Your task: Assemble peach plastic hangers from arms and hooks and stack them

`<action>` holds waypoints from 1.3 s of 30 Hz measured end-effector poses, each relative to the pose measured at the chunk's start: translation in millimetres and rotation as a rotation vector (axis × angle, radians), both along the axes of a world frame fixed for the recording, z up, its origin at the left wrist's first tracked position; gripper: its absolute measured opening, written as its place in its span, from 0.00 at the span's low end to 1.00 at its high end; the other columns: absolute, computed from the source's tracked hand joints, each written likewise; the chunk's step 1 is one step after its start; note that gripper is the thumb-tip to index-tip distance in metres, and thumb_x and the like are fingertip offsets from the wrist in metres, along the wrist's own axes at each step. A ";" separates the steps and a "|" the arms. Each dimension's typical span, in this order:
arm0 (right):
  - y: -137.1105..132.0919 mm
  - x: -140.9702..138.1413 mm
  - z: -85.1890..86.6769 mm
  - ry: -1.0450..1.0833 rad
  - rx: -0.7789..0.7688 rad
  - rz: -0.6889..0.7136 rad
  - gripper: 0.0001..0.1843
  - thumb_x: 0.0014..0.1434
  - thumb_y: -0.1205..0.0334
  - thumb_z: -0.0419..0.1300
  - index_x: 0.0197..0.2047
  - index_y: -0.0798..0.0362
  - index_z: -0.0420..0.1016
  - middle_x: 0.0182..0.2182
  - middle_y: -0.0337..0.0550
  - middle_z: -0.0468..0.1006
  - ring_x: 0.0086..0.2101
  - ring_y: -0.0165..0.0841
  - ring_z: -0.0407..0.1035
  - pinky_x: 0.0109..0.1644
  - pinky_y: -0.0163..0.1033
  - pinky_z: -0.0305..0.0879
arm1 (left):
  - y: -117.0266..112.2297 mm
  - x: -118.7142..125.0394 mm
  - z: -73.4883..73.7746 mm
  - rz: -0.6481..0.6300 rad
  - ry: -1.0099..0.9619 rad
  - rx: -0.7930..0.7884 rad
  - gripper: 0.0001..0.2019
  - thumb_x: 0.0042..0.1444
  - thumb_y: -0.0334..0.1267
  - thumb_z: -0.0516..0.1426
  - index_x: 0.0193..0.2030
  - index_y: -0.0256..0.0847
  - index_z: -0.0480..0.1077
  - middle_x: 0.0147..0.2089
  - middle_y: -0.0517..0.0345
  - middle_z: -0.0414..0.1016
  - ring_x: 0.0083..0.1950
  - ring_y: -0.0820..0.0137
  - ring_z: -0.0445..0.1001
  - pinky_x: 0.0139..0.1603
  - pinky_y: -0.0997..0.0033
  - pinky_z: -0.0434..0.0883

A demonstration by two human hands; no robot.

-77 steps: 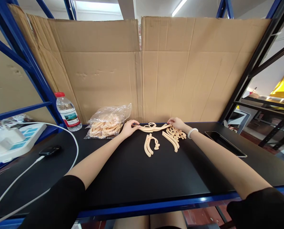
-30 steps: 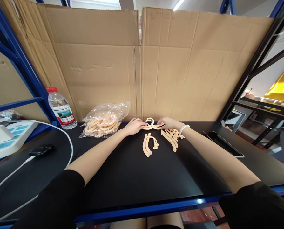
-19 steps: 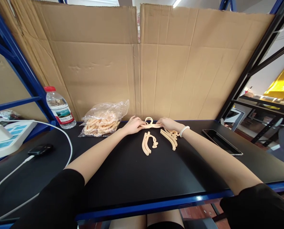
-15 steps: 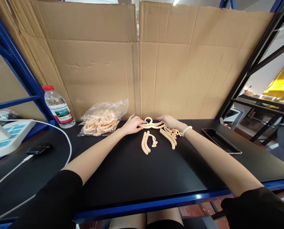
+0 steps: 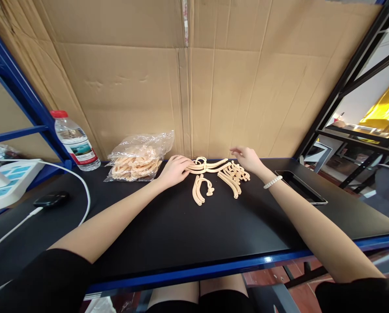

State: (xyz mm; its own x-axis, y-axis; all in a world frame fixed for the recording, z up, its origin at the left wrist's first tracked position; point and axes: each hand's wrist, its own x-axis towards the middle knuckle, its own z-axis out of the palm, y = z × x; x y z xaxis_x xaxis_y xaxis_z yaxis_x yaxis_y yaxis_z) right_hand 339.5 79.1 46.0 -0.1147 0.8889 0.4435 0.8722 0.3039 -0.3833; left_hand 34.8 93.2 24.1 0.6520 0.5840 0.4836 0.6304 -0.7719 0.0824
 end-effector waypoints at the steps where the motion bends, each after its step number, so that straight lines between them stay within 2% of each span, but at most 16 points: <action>1: -6.2 0.7 1.9 0.011 -0.012 -0.016 0.17 0.63 0.69 0.48 0.49 0.59 0.75 0.42 0.52 0.80 0.44 0.38 0.73 0.48 0.41 0.66 | -7.6 -0.6 0.3 0.019 -0.019 -0.011 0.13 0.59 0.32 0.52 0.49 0.41 0.71 0.52 0.50 0.76 0.56 0.59 0.69 0.59 0.53 0.61; 4: -25.6 -0.8 4.1 0.014 -0.086 -0.009 0.13 0.58 0.67 0.52 0.39 0.57 0.78 0.31 0.46 0.81 0.32 0.35 0.73 0.37 0.37 0.66 | -33.2 -1.6 0.0 0.046 -0.055 -0.066 0.13 0.57 0.32 0.54 0.48 0.40 0.71 0.51 0.50 0.76 0.54 0.59 0.71 0.54 0.55 0.67; 7: -41.8 -6.4 1.4 -0.004 -0.166 0.049 0.11 0.57 0.64 0.54 0.31 0.56 0.77 0.24 0.41 0.79 0.23 0.30 0.69 0.29 0.34 0.62 | -58.8 -2.6 -2.6 0.041 -0.059 -0.151 0.12 0.56 0.32 0.55 0.47 0.40 0.71 0.48 0.51 0.77 0.49 0.61 0.74 0.50 0.59 0.71; 10: -51.6 -12.5 -3.1 -0.034 -0.196 0.090 0.11 0.56 0.63 0.54 0.28 0.55 0.76 0.21 0.39 0.76 0.22 0.29 0.67 0.28 0.34 0.59 | -77.2 -6.0 -6.3 0.006 -0.048 -0.227 0.14 0.56 0.32 0.55 0.50 0.41 0.69 0.49 0.52 0.76 0.45 0.64 0.76 0.46 0.63 0.74; 12: -55.3 -16.1 -5.5 -0.063 -0.193 0.100 0.10 0.55 0.63 0.55 0.26 0.54 0.75 0.21 0.39 0.75 0.23 0.30 0.67 0.27 0.34 0.57 | -84.0 -9.3 -8.3 -0.029 -0.037 -0.254 0.16 0.57 0.32 0.55 0.53 0.42 0.68 0.52 0.53 0.75 0.49 0.64 0.75 0.50 0.63 0.73; 15: -59.9 -24.2 -8.3 -0.098 -0.165 0.109 0.11 0.57 0.63 0.55 0.26 0.54 0.74 0.23 0.41 0.74 0.24 0.32 0.67 0.27 0.35 0.57 | -88.3 -12.8 -10.0 -0.108 -0.004 -0.248 0.17 0.59 0.32 0.55 0.56 0.44 0.66 0.57 0.53 0.71 0.58 0.62 0.69 0.59 0.58 0.68; 17: -64.2 -34.0 -10.6 -0.115 -0.138 0.146 0.10 0.60 0.64 0.54 0.32 0.54 0.76 0.27 0.42 0.76 0.28 0.34 0.69 0.31 0.36 0.60 | -89.5 -12.9 -11.2 -0.160 0.030 -0.226 0.17 0.61 0.32 0.53 0.56 0.44 0.66 0.59 0.51 0.70 0.62 0.61 0.66 0.61 0.55 0.66; 19: -70.0 -46.9 -13.8 -0.138 -0.123 0.242 0.09 0.60 0.66 0.56 0.42 0.52 0.76 0.35 0.43 0.78 0.35 0.35 0.71 0.38 0.37 0.64 | -90.6 -11.6 -13.3 -0.195 0.058 -0.205 0.16 0.62 0.32 0.52 0.57 0.44 0.66 0.61 0.51 0.69 0.64 0.60 0.63 0.63 0.54 0.65; 21: -76.8 -60.4 -17.8 -0.183 -0.113 0.380 0.13 0.61 0.68 0.56 0.48 0.50 0.74 0.43 0.44 0.77 0.42 0.35 0.70 0.46 0.38 0.65 | -91.9 -10.1 -16.2 -0.220 0.069 -0.194 0.17 0.63 0.33 0.51 0.58 0.43 0.65 0.62 0.51 0.68 0.66 0.61 0.62 0.64 0.54 0.64; 23: -83.3 -71.1 -21.6 -0.251 -0.097 0.460 0.14 0.64 0.69 0.53 0.50 0.50 0.74 0.44 0.46 0.76 0.44 0.36 0.69 0.47 0.40 0.66 | -93.0 -9.2 -18.7 -0.235 0.063 -0.196 0.17 0.63 0.33 0.51 0.58 0.43 0.65 0.62 0.51 0.69 0.66 0.62 0.63 0.65 0.55 0.65; 26: -89.0 -78.3 -25.3 -0.314 -0.107 0.434 0.13 0.66 0.67 0.51 0.48 0.51 0.75 0.40 0.47 0.75 0.41 0.37 0.69 0.44 0.41 0.67 | -94.3 -9.1 -19.8 -0.238 0.060 -0.195 0.14 0.63 0.33 0.51 0.55 0.41 0.67 0.60 0.50 0.71 0.63 0.62 0.66 0.63 0.58 0.67; 30: -88.1 -75.5 -27.0 -0.266 -0.159 0.422 0.11 0.65 0.67 0.53 0.43 0.52 0.77 0.39 0.47 0.73 0.40 0.36 0.69 0.44 0.41 0.67 | -95.8 -9.2 -17.9 -0.221 0.079 -0.160 0.12 0.64 0.34 0.51 0.52 0.42 0.69 0.58 0.50 0.71 0.62 0.62 0.67 0.62 0.58 0.68; 36: -83.2 -69.8 -30.1 -0.114 -0.186 0.451 0.09 0.63 0.69 0.55 0.39 0.52 0.77 0.37 0.45 0.74 0.38 0.36 0.69 0.43 0.41 0.67 | -96.3 -8.9 -18.0 -0.228 0.038 -0.178 0.14 0.64 0.33 0.51 0.55 0.43 0.67 0.58 0.49 0.71 0.61 0.61 0.66 0.60 0.56 0.69; 39: -81.1 -68.7 -31.3 -0.007 -0.211 0.454 0.07 0.60 0.69 0.57 0.37 0.51 0.77 0.36 0.44 0.74 0.35 0.34 0.69 0.41 0.41 0.66 | -94.8 -9.1 -18.1 -0.188 -0.033 -0.210 0.17 0.62 0.34 0.54 0.58 0.43 0.65 0.58 0.49 0.70 0.60 0.61 0.66 0.60 0.57 0.68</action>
State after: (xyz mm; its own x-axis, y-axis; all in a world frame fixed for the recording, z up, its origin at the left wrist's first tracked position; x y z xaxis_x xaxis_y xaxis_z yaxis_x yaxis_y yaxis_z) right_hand 270.8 -2.0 14.7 -0.5133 0.8188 0.2573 0.6727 0.5700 -0.4718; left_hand 25.7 -1.7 6.0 0.7440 0.5442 0.3877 0.4724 -0.8387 0.2709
